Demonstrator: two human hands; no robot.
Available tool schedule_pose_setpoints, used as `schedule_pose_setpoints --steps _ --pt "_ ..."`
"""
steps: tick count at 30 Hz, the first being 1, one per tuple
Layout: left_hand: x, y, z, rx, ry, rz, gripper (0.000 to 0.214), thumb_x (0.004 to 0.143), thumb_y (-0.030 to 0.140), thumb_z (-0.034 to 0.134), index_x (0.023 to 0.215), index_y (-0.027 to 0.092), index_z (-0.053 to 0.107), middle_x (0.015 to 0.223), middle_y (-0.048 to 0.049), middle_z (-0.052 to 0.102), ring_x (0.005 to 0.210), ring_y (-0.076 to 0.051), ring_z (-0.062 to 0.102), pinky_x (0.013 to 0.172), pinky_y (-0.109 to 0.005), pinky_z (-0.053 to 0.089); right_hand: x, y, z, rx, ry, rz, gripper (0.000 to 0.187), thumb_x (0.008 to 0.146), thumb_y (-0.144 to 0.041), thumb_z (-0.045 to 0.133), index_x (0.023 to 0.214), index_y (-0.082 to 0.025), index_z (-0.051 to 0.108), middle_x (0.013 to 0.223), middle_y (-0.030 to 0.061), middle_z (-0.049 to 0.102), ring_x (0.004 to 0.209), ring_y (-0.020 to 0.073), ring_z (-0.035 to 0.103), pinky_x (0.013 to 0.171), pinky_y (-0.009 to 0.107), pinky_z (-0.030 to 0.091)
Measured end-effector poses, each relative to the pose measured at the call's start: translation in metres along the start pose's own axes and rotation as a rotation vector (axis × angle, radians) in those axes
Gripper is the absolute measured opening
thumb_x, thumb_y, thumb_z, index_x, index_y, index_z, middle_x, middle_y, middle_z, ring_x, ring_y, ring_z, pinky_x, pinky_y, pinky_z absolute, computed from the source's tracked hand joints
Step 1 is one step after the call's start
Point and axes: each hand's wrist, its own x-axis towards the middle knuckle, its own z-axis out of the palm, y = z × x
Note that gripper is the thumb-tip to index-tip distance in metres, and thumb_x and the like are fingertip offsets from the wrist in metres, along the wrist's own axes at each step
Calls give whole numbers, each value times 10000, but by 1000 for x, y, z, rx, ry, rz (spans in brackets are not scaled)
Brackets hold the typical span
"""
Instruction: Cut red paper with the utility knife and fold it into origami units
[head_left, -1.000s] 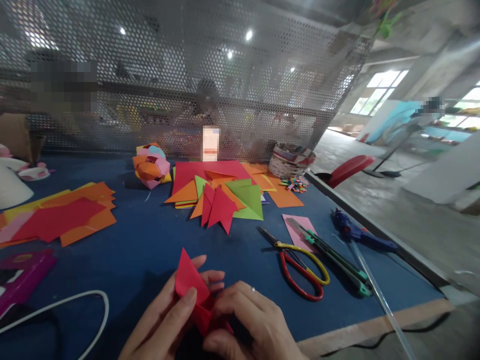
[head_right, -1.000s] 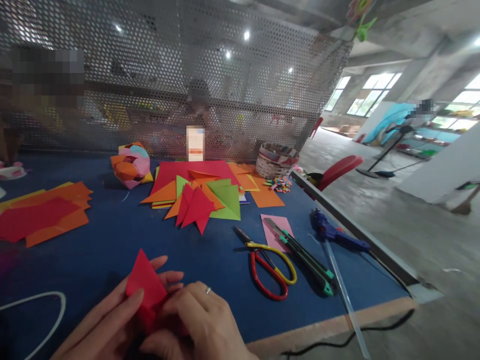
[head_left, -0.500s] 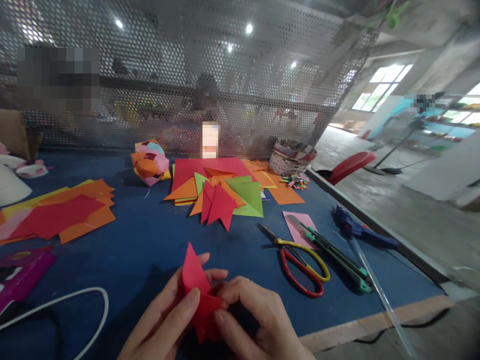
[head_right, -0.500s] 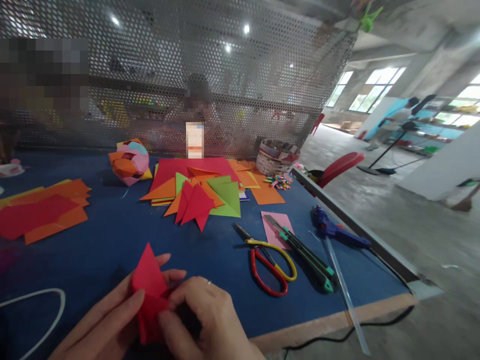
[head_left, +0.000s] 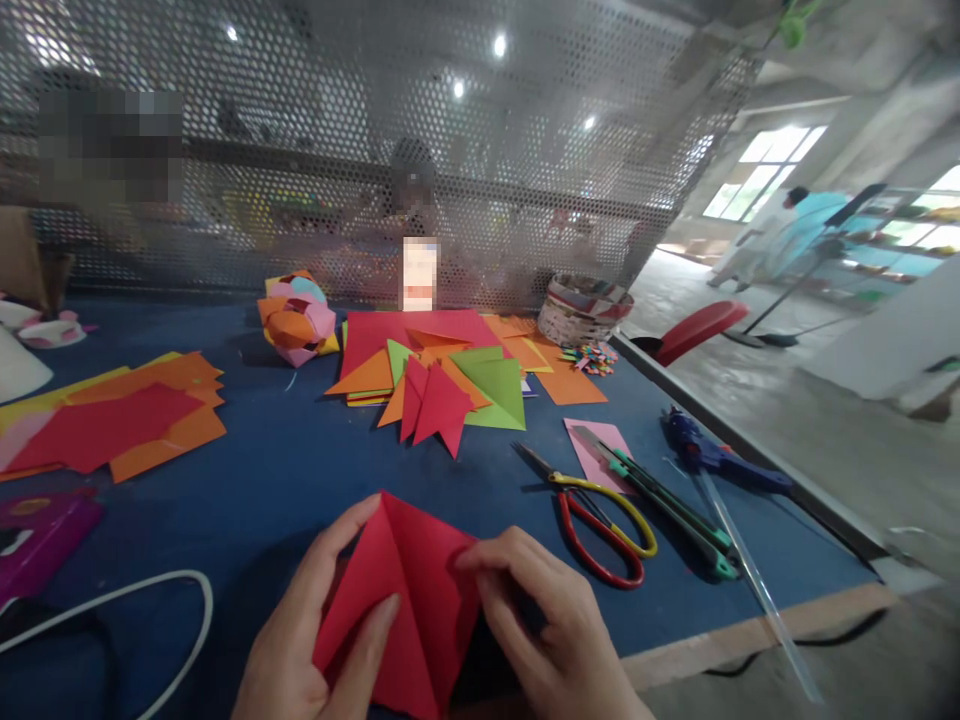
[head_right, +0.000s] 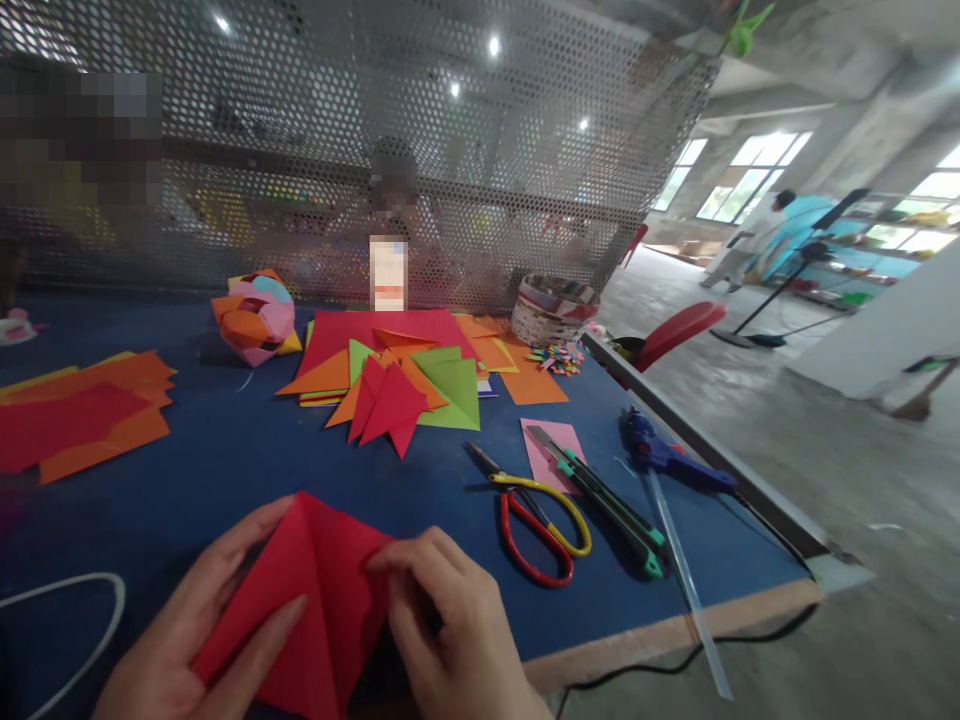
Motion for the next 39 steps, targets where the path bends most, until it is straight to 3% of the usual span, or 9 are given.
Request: schedule_pose_setpoints --steps 5,8,14,19,22,25,29,33,39 --pt "1 -21 0 358 -52 456 420 956 246 536 1350 346 642 1575 1 504 1478 -268 455 1234 -450 372 -6 7 -4 -301 -33 -127 324 956 -68 452 1117 -217 690 878 41 651 765 171 626 671 276 529" --pt "7 -34 -9 480 -218 765 497 933 135 524 1362 364 624 1435 33 639 1363 -197 582 1212 -374 403 -10 8 -6 -408 -92 -133 423 899 -36 468 1215 -227 676 950 54 683 826 198 640 787 366 570" --pt "22 -42 -26 725 -212 1214 390 1015 363 488 1343 190 610 1300 38 724 1187 -92 690 1186 -220 372 -6 3 -12 -522 -86 -159 514 825 -6 483 1236 -235 690 1468 108 574 1351 279 521 1049 445 513" --pt "22 -39 -28 775 -207 1240 446 1000 467 502 1333 190 608 1259 -5 746 1167 -128 708 1083 -245 511 3 -1 -15 -633 -337 -286 673 837 13 437 1408 -311 583 1604 -82 461 1553 221 278 1271 499 198" --pt "18 -41 -28 805 -205 1222 496 980 515 531 1320 160 602 1241 -38 754 1173 -152 709 1048 -281 552 5 -3 -16 -593 -404 -289 538 938 -47 464 1405 -286 583 1554 -97 526 1571 178 224 1291 438 -53" --pt "13 -41 -29 836 -234 1180 576 958 579 553 1330 140 583 1289 -39 733 1213 -153 688 1067 -300 544 5 -4 -15 -534 -355 -280 346 1024 -175 544 1339 -294 625 1485 -104 601 1556 162 267 1268 389 -140" --pt "13 -37 -29 802 -232 1146 560 969 552 540 1360 151 561 1329 -21 713 1231 -136 675 1104 -291 512 6 0 -12 -470 -293 -320 209 1061 -202 537 1189 -273 687 1322 -77 722 1487 152 406 1272 374 -83" --pt "18 -30 -28 759 -200 1175 353 964 324 539 1269 166 622 1235 -5 756 1162 -127 710 1146 -319 480 6 2 -10 -411 -247 -346 244 1100 -207 457 1144 -259 691 1237 -51 760 1370 122 541 1255 324 55" --pt "10 -31 -25 518 -149 1017 269 910 51 551 1081 231 653 961 83 782 926 -37 727 1180 -236 409 4 -8 -9 -264 -215 -266 237 1105 -311 475 1060 -218 689 1092 -1 787 1052 122 714 1052 285 384"
